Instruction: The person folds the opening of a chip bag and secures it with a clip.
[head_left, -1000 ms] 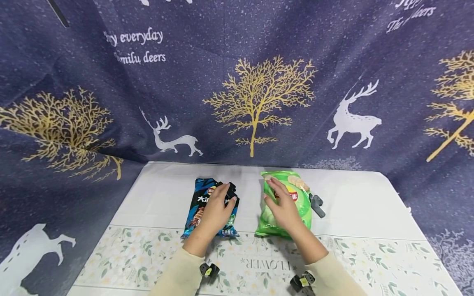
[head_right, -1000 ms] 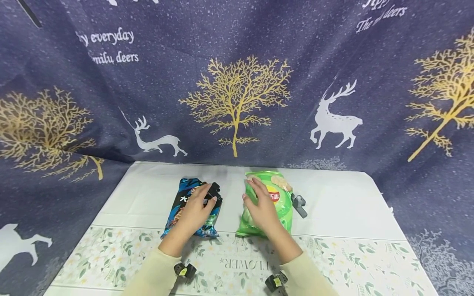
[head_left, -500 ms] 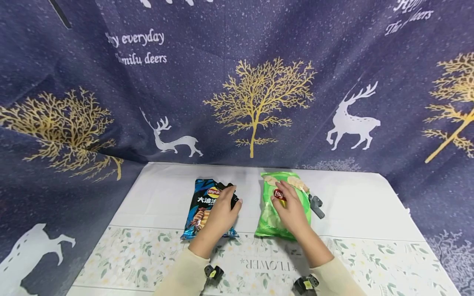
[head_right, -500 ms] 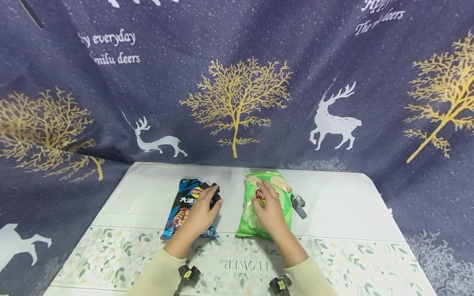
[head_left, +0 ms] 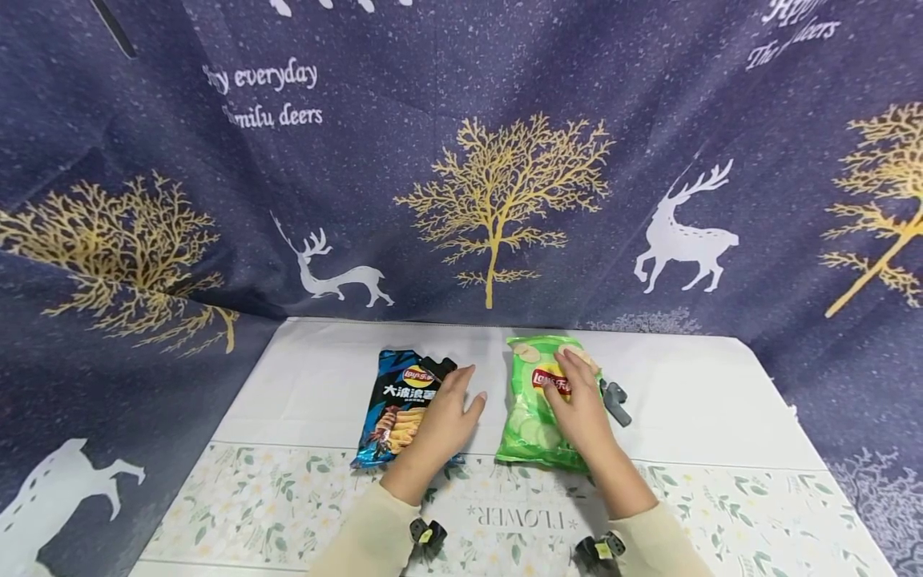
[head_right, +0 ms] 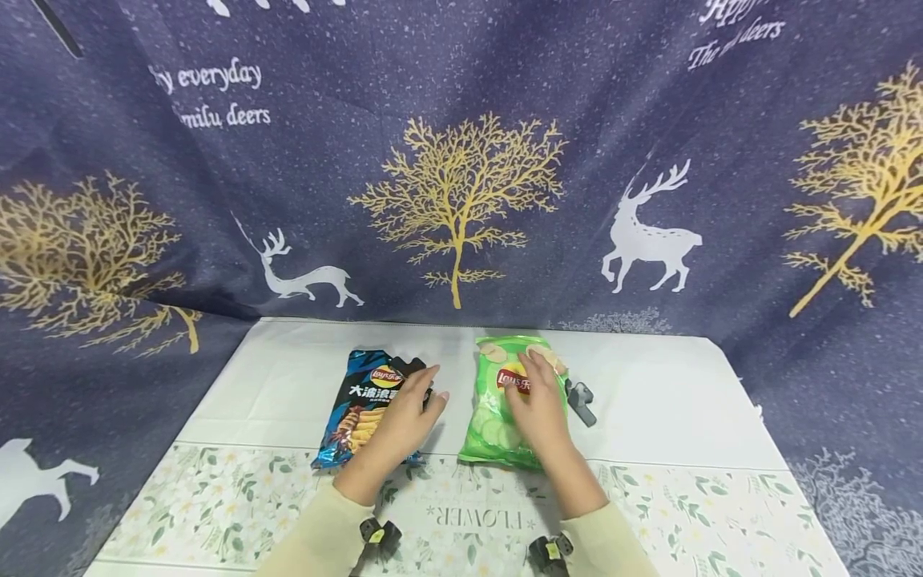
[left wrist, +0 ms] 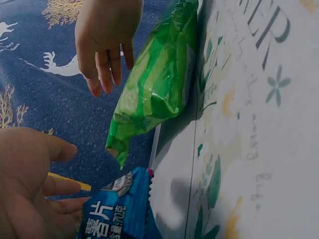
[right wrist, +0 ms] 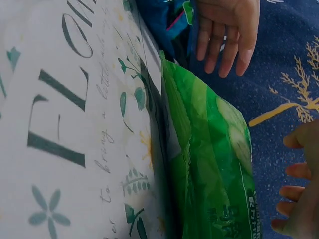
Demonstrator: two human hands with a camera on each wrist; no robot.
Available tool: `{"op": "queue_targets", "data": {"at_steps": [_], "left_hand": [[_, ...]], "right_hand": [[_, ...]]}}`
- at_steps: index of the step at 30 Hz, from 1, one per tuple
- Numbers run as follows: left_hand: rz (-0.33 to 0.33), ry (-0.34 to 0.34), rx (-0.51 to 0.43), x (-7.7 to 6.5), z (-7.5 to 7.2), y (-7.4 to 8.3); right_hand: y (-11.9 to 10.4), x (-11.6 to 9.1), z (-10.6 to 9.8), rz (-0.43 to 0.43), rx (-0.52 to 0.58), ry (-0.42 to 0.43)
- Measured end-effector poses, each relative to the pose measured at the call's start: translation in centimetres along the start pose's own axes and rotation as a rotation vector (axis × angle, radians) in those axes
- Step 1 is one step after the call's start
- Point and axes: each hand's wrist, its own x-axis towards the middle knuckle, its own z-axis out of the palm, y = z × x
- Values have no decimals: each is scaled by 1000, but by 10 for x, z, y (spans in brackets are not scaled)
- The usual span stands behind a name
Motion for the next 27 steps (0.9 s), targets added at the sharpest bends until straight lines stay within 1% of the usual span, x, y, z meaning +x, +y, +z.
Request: {"op": "queue_targets", "data": {"at_steps": [5, 8, 13, 18, 23, 27], "left_hand": [[8, -24, -8, 0, 5, 2], [13, -33, -12, -1, 7, 4], [23, -41, -9, -2, 12, 8], [35, -43, 1, -4, 15, 10], [50, -68, 4, -5, 18, 11], [47, -87, 12, -5, 22, 13]], "right_hand": [[5, 2, -1, 12, -26, 30], [9, 4, -1, 31, -34, 34], [13, 5, -3, 88, -53, 21], [16, 6, -6, 143, -62, -13], [17, 6, -7, 164, -67, -13], [20, 7, -8, 172, -71, 0]]}}
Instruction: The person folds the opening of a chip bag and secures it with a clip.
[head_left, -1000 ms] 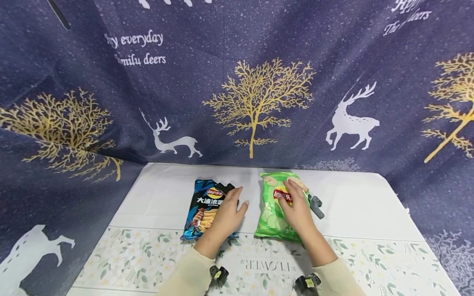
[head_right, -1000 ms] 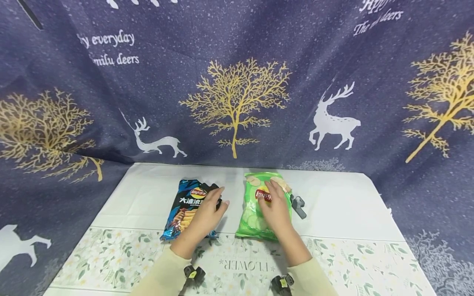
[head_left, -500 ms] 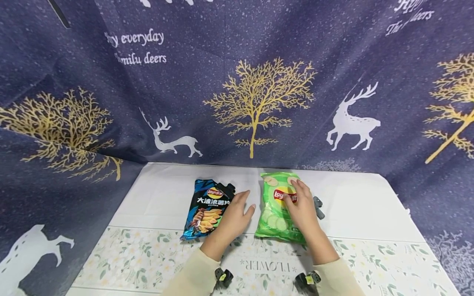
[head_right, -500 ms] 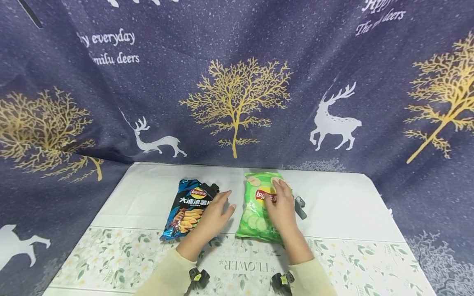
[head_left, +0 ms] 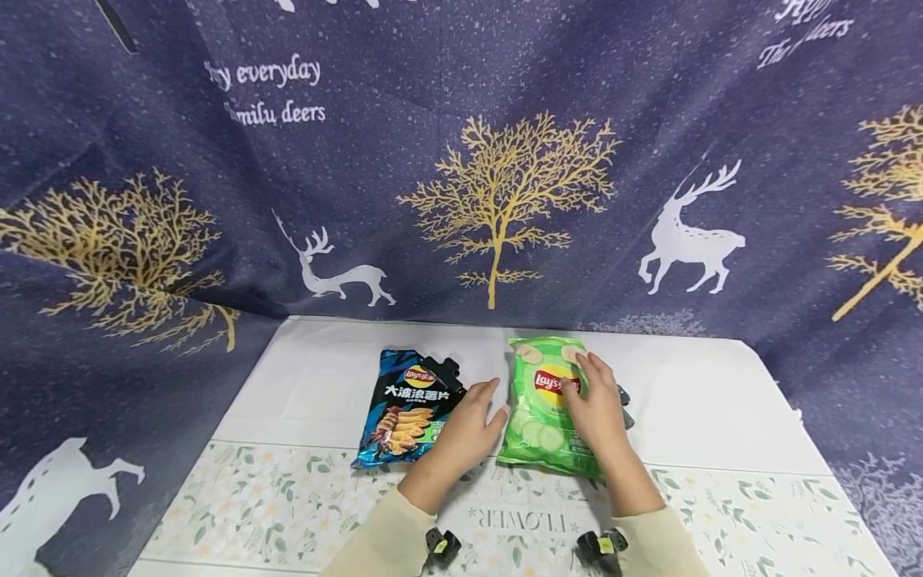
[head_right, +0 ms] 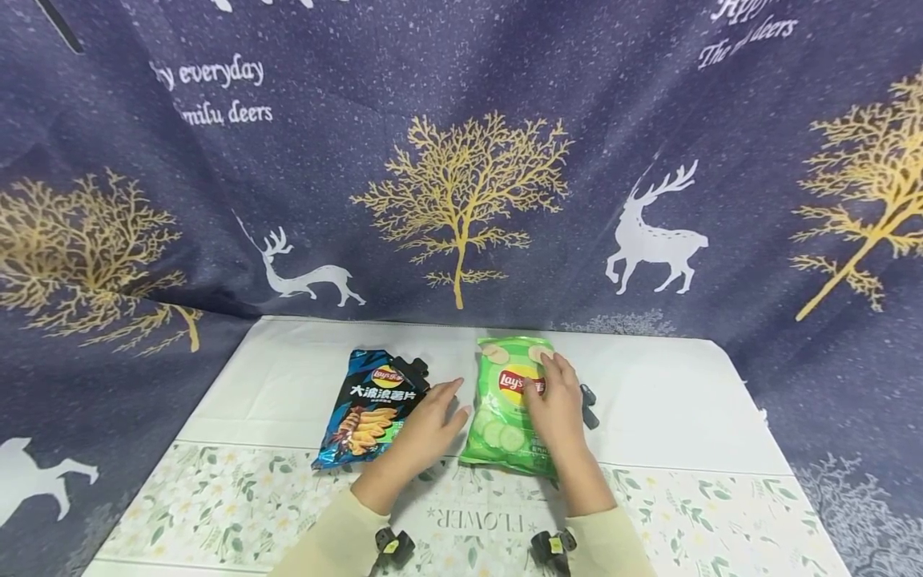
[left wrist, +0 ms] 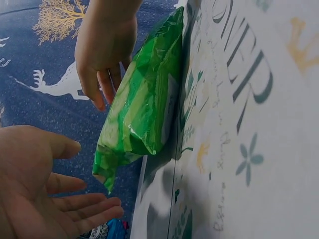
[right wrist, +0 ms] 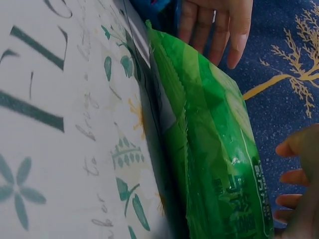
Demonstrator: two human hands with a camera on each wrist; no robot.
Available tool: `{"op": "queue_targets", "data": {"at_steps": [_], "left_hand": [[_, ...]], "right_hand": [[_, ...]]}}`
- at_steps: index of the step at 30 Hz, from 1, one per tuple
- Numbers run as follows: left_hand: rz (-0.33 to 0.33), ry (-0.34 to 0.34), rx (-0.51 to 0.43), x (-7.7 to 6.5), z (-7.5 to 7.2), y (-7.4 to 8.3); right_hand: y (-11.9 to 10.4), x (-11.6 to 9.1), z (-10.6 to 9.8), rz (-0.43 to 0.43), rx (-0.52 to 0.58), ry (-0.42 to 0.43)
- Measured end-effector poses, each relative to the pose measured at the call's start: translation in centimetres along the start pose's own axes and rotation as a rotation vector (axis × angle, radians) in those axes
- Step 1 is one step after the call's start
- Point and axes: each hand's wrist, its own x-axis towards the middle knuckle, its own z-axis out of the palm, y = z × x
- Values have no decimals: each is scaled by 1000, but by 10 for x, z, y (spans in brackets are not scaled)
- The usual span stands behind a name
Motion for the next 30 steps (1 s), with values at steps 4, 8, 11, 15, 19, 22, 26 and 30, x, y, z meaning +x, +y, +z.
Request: {"op": "queue_targets", "data": {"at_steps": [4, 8, 11, 15, 19, 22, 26, 30], "left_hand": [[3, -22, 8, 0, 2, 4], [0, -54, 24, -1, 7, 4], [-7, -80, 33, -1, 13, 4], [-26, -116, 31, -2, 18, 5], [-43, -137, 22, -4, 19, 6], [-44, -140, 20, -5, 19, 7], [-40, -151, 31, -6, 20, 7], [-36, -166, 41, -6, 20, 7]], "right_hand": [[5, 2, -1, 25, 10, -8], [8, 2, -2, 57, 17, -20], [9, 1, -4, 69, 22, -21], [10, 2, -6, 83, 35, -22], [11, 2, -9, 103, 35, -23], [12, 3, -11, 117, 36, -32], [16, 4, -14, 112, 42, -40], [22, 7, -16, 111, 36, -30]]}}
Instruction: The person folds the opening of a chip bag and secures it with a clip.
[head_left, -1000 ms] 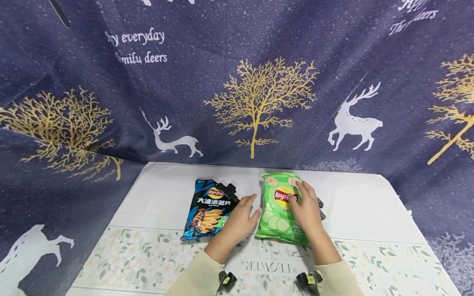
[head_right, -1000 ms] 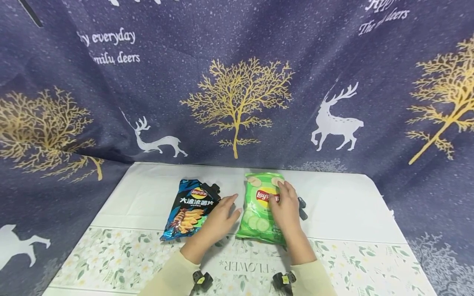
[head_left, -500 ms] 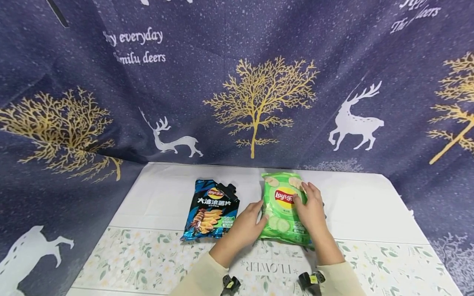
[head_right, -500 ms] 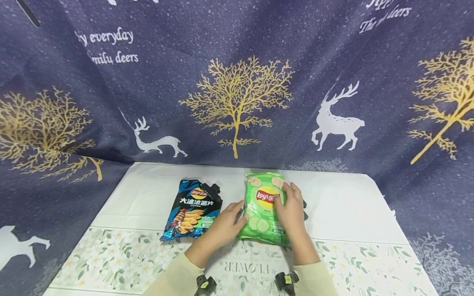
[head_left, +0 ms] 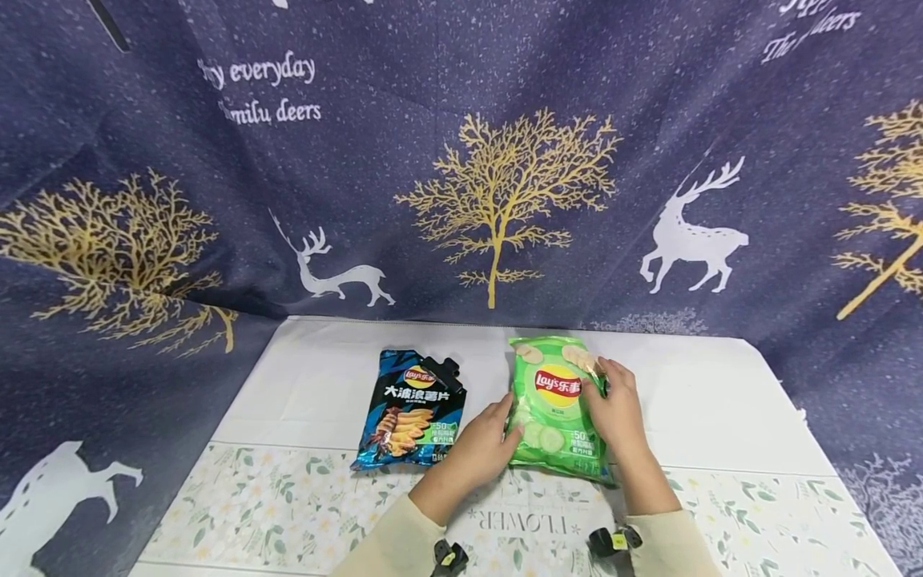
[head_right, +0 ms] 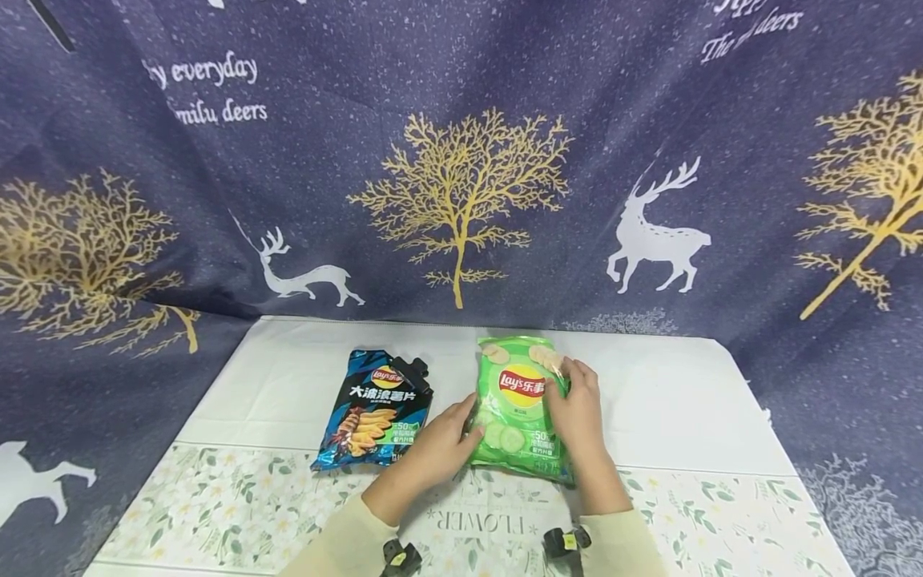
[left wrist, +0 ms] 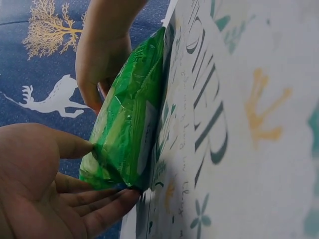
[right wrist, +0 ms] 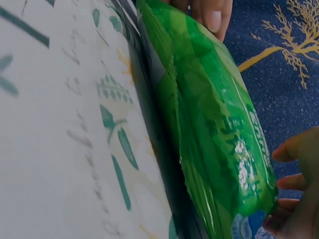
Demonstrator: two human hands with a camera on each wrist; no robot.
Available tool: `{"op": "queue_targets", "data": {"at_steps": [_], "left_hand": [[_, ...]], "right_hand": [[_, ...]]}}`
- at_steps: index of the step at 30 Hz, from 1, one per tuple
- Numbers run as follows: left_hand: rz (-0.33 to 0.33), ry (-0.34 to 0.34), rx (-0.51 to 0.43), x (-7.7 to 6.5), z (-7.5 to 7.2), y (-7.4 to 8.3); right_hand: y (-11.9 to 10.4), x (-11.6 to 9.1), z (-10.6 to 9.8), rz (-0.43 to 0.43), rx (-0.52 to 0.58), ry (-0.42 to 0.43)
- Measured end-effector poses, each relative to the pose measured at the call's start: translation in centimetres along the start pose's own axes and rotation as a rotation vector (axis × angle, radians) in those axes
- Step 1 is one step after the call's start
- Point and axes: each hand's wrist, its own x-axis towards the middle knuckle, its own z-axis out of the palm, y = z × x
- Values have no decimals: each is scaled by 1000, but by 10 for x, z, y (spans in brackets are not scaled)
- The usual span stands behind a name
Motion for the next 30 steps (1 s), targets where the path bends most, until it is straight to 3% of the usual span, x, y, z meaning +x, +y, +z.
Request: {"op": "queue_targets", "data": {"at_steps": [18, 30], "left_hand": [[-13, -15, -16, 0, 3, -1], [-14, -17, -24, 0, 3, -2]], "right_hand": [[7, 5, -5, 88, -38, -28], [10, 7, -7, 144, -62, -123]]}}
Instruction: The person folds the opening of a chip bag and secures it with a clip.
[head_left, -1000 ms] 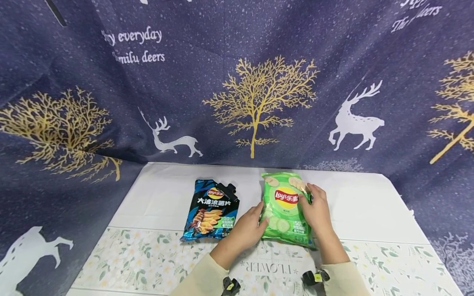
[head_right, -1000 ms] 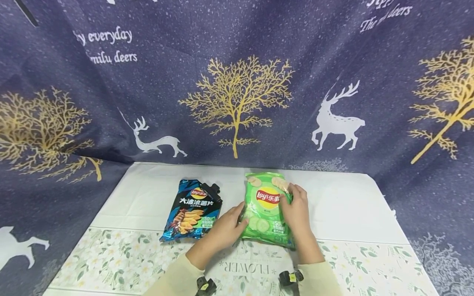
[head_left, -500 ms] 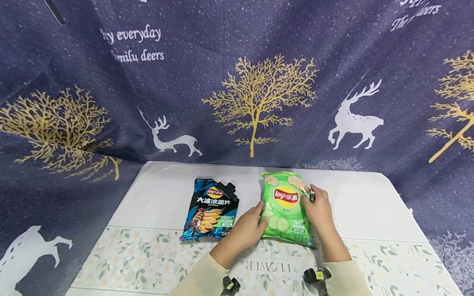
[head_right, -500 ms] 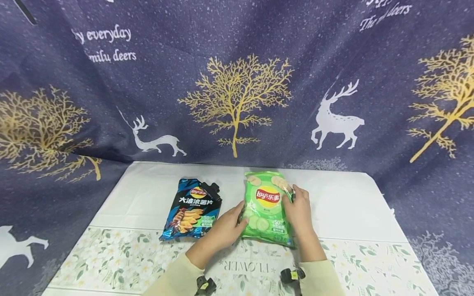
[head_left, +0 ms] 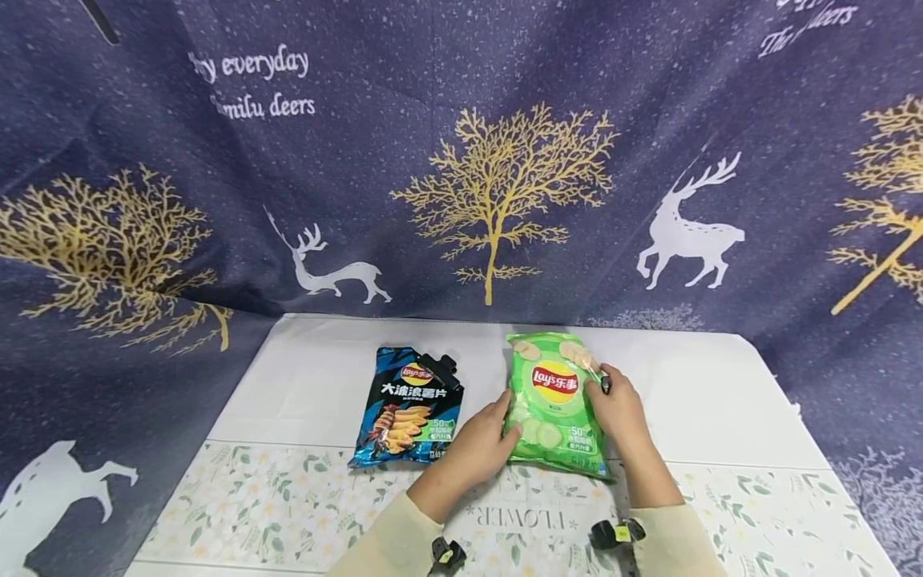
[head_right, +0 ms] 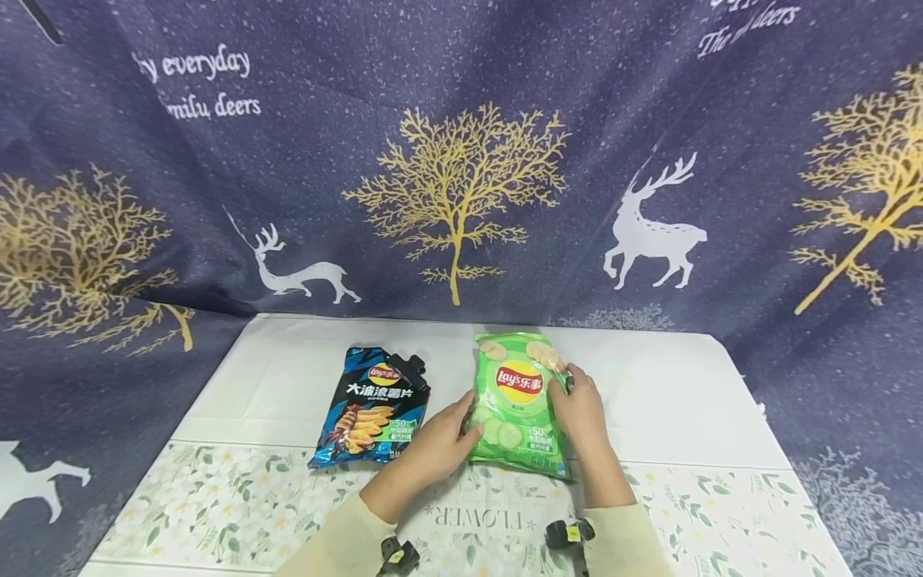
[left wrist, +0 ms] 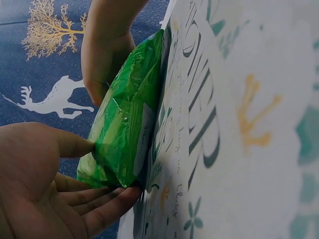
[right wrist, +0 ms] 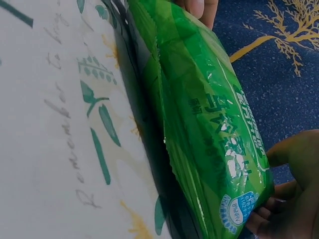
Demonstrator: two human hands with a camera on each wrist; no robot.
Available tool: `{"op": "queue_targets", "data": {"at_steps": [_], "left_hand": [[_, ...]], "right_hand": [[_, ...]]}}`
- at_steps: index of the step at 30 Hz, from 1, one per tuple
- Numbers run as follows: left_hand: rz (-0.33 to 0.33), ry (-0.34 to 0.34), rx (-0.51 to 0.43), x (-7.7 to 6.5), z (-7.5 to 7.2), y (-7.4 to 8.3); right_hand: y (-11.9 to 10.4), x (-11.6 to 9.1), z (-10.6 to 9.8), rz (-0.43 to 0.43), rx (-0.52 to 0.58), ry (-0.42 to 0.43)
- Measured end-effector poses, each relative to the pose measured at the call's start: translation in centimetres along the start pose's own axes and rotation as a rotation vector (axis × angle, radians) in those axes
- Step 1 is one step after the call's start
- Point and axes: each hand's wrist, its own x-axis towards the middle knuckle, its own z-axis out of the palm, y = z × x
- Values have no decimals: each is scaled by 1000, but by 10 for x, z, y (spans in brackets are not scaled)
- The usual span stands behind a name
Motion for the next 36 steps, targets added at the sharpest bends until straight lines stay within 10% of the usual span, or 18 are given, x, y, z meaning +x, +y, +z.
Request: {"op": "queue_targets", "data": {"at_steps": [36], "left_hand": [[0, -8, -102, 1, -9, -1]], "right_hand": [[-6, -2, 1, -41, 109, 166]]}}
